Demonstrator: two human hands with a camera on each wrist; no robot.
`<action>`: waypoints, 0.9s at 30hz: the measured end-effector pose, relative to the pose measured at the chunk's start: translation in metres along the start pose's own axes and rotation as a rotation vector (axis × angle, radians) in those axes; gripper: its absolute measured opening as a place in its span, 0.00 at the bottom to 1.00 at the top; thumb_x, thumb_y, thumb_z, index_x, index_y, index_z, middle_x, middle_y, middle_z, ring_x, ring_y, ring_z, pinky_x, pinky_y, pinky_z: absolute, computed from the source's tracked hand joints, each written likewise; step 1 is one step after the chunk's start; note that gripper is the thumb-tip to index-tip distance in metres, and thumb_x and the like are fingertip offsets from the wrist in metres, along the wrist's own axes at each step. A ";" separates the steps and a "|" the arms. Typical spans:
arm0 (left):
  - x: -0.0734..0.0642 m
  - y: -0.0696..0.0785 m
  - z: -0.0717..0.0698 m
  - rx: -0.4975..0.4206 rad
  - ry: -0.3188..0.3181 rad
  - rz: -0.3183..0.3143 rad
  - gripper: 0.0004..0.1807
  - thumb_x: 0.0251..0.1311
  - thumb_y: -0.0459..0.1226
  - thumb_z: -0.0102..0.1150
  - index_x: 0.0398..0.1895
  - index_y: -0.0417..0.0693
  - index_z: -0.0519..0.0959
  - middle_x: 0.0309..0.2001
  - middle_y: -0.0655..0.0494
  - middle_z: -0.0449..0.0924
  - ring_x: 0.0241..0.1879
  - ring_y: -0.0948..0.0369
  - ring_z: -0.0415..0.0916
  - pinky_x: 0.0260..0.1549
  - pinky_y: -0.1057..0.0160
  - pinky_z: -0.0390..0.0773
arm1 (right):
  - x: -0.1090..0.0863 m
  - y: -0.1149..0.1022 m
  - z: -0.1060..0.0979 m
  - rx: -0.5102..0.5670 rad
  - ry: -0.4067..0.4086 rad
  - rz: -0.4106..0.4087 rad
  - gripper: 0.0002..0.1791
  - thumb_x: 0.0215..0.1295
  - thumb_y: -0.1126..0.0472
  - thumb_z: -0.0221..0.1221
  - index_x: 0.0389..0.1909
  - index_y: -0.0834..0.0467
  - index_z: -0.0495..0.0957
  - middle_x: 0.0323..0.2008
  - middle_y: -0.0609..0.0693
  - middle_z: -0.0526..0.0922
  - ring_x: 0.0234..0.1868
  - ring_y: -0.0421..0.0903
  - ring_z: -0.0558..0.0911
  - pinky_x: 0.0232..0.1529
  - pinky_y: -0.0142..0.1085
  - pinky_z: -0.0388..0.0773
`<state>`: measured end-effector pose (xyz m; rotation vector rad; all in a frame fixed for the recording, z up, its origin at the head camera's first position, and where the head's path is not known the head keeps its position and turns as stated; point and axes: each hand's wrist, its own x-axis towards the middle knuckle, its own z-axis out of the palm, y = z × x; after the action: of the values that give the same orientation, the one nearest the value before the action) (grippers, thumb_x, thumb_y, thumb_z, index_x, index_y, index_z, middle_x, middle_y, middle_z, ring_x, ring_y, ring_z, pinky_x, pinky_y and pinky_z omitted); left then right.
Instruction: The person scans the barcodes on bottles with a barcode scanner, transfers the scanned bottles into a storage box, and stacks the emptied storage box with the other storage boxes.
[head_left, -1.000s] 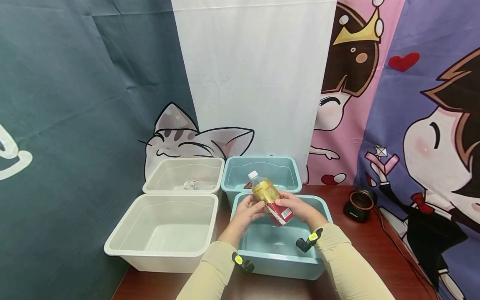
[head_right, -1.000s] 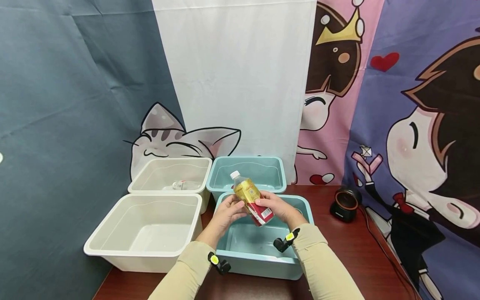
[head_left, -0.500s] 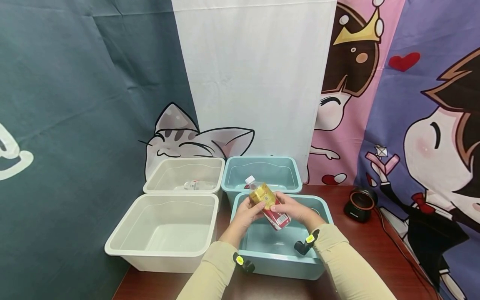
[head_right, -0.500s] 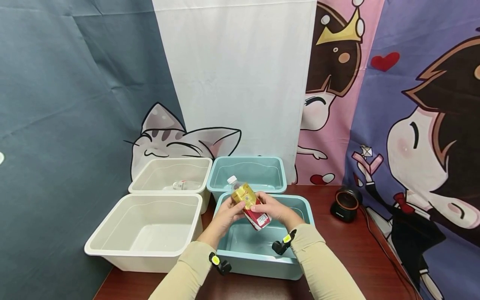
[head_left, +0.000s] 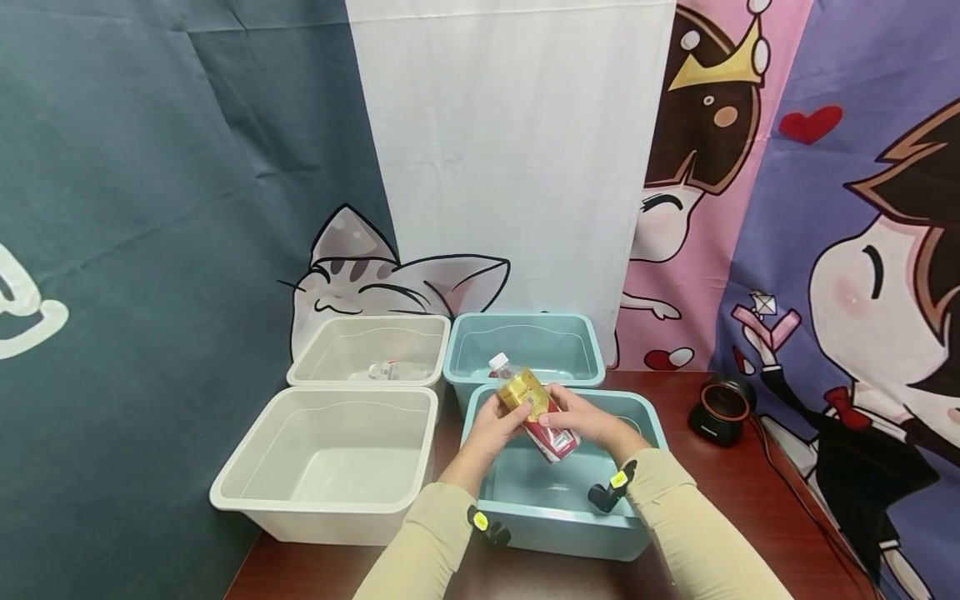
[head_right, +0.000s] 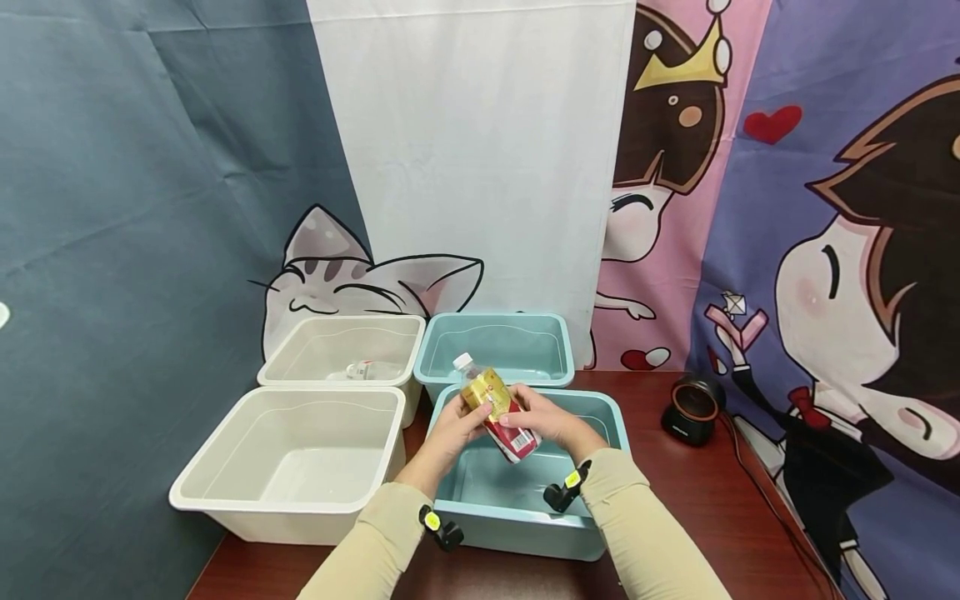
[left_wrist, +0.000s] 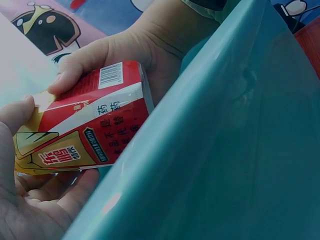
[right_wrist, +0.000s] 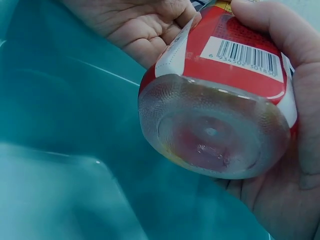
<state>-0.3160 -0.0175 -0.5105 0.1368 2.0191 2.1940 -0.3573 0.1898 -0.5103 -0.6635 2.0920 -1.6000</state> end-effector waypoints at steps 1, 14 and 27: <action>0.000 0.000 0.000 -0.005 0.000 0.006 0.36 0.66 0.46 0.64 0.71 0.36 0.64 0.65 0.39 0.74 0.60 0.49 0.77 0.57 0.54 0.80 | 0.000 0.000 0.000 0.004 0.004 0.004 0.37 0.66 0.48 0.60 0.67 0.64 0.58 0.50 0.58 0.78 0.44 0.49 0.83 0.45 0.39 0.84; -0.004 0.004 -0.006 -0.156 -0.040 0.037 0.33 0.70 0.44 0.58 0.71 0.35 0.63 0.64 0.39 0.74 0.62 0.50 0.76 0.64 0.50 0.73 | -0.005 -0.005 -0.002 0.297 -0.059 0.053 0.32 0.79 0.43 0.34 0.73 0.59 0.51 0.54 0.52 0.75 0.52 0.45 0.79 0.52 0.40 0.81; -0.006 0.008 -0.005 -0.247 -0.066 0.059 0.32 0.70 0.40 0.57 0.72 0.34 0.61 0.66 0.39 0.72 0.64 0.50 0.74 0.65 0.52 0.72 | -0.006 -0.005 -0.004 0.475 -0.124 0.061 0.22 0.78 0.42 0.41 0.58 0.50 0.72 0.44 0.49 0.87 0.42 0.44 0.85 0.44 0.40 0.85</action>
<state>-0.3115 -0.0241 -0.5025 0.2376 1.7136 2.4181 -0.3543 0.1952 -0.5045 -0.5095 1.5441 -1.8735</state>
